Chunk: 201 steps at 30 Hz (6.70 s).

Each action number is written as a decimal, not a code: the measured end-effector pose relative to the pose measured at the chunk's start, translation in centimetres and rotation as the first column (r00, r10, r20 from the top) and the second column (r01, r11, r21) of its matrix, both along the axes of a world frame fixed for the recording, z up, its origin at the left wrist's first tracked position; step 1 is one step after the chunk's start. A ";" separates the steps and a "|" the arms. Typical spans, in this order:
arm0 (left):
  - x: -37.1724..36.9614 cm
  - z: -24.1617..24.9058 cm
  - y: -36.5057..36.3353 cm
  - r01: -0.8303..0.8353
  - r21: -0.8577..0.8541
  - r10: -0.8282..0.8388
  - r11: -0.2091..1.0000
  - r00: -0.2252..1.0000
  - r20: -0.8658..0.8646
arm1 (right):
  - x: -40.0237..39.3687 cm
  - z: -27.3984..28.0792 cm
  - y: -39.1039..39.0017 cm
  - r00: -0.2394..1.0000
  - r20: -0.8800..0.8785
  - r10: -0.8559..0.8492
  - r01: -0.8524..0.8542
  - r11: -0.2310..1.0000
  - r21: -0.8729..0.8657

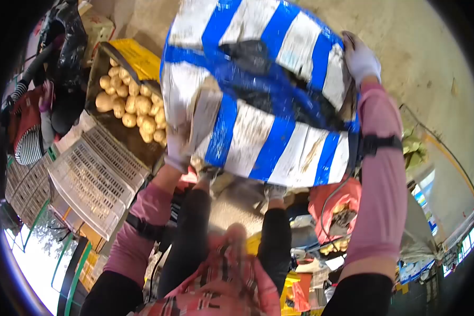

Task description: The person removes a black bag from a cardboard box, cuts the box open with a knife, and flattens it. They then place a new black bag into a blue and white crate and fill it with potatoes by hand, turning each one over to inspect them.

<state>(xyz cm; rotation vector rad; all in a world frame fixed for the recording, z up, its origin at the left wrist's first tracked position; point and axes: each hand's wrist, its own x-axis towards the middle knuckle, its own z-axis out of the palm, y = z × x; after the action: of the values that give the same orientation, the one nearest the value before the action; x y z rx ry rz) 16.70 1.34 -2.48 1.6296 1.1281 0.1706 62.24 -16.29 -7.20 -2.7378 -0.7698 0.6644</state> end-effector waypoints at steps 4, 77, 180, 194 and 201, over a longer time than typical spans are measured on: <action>-3.7 -2.8 0.4 0.387 0.313 -0.350 0.867 0.921 -0.170 | 0.5 -1.6 0.5 0.986 0.073 -0.148 0.154 0.985 -0.084; -0.1 9.3 4.3 0.722 0.555 -0.626 0.413 0.668 -0.402 | -34.1 18.0 -2.1 0.960 -0.073 0.269 -0.234 0.921 0.311; 6.4 5.5 -13.0 0.650 0.658 -0.463 0.379 0.749 -0.474 | -27.2 11.6 -5.1 0.934 0.127 0.334 -0.306 0.931 -0.201; 1.0 6.3 -13.8 0.441 0.749 -0.683 0.494 0.730 0.020 | -28.1 20.9 -5.0 0.906 0.170 0.387 -0.359 0.917 -0.175; -0.2 7.4 -14.4 0.468 0.696 -0.693 0.545 0.719 0.058 | -26.8 16.3 0.8 0.865 0.056 0.499 -0.464 0.837 -0.292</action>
<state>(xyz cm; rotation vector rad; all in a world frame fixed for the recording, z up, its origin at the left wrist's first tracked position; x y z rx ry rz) 16.53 -13.08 4.88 2.4078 0.1687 0.4002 35.45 -15.48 9.07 -2.8596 -1.5440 0.7330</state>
